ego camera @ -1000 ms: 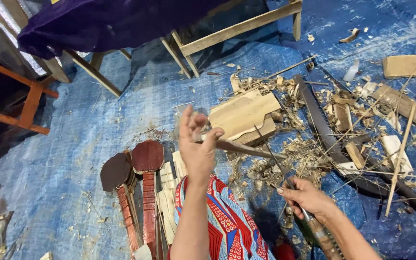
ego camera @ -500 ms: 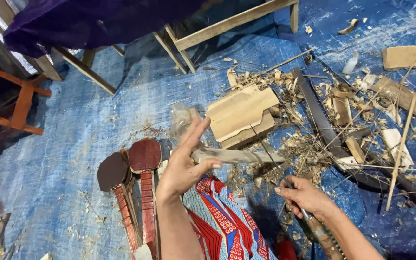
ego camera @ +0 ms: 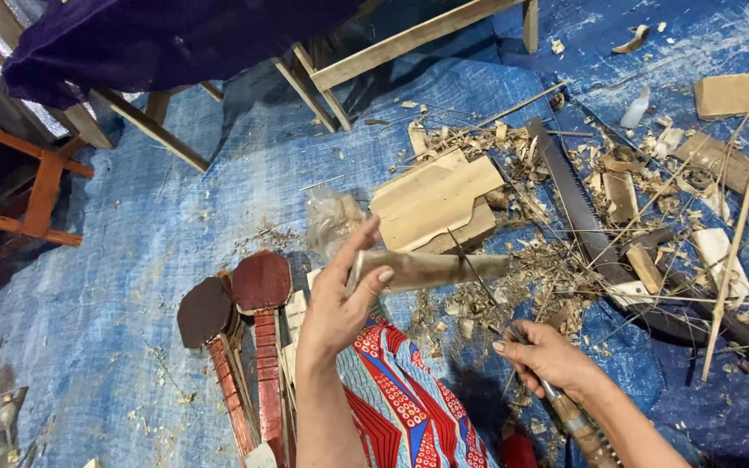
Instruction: Shape and cut wooden components for stringed instruments using a saw and a drawknife.
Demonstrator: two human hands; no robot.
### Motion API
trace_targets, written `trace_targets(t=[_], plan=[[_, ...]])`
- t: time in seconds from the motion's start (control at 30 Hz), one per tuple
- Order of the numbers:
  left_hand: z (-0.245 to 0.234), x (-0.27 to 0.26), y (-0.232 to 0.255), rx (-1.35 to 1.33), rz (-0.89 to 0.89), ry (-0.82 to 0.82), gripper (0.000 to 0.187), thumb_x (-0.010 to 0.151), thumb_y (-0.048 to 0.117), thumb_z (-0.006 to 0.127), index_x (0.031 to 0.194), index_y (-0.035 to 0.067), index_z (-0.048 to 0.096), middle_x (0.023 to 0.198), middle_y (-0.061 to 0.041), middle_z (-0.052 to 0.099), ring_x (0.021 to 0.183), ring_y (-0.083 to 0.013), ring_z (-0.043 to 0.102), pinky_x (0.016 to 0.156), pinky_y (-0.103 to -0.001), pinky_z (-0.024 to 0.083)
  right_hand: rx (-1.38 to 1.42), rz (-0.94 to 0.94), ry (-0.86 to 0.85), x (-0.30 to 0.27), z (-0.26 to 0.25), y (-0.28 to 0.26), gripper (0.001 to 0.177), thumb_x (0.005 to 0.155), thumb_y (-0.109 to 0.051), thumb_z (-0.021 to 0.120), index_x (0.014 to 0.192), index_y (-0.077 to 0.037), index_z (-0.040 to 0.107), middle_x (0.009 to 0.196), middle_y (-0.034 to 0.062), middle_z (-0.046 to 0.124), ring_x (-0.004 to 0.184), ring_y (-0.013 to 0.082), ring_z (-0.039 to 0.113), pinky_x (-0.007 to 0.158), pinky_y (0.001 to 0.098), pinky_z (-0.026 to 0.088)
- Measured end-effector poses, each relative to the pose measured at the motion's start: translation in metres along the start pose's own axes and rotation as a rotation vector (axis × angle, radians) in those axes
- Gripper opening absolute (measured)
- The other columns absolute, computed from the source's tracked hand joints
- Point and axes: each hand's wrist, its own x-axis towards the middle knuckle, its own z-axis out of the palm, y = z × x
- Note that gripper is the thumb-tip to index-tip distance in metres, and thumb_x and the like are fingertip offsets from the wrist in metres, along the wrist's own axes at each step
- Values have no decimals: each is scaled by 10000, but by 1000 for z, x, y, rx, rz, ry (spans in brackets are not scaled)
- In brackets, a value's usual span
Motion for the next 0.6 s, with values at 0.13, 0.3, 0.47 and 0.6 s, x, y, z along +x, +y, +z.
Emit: trace_targets(t=[0.13, 0.3, 0.47, 0.6], plan=[[29, 11, -18, -178, 433, 134, 349, 961, 398, 540, 1230, 178, 566, 1361, -144, 520, 1324, -343, 507, 1096, -608, 416, -65, 49, 12, -7, 3, -11, 182, 989, -82, 745, 986, -7, 579, 586, 113, 514, 393, 213, 468, 327, 329, 392], [84, 14, -26, -858, 613, 474, 188, 980, 299, 575, 899, 130, 575, 913, -59, 601, 864, -201, 587, 873, -378, 498, -296, 190, -28, -48, 38, -47, 148, 1076, -163, 668, 1147, -39, 626, 624, 66, 573, 429, 172, 497, 382, 248, 457], [92, 18, -1, -686, 474, 868, 291, 1044, 236, 448, 805, 78, 499, 817, -93, 513, 823, -234, 540, 781, -366, 470, -73, -86, -250, -54, 54, -15, 226, 1030, -64, 728, 958, -79, 514, 531, 65, 429, 293, 171, 427, 277, 299, 345], [83, 29, -32, -712, 428, 898, 249, 1059, 282, 426, 905, 119, 536, 854, -70, 603, 813, -207, 603, 794, -375, 539, -268, 205, -71, -37, 38, -53, 359, 1079, -75, 601, 1432, -45, 544, 635, 87, 580, 405, 140, 492, 347, 228, 484]])
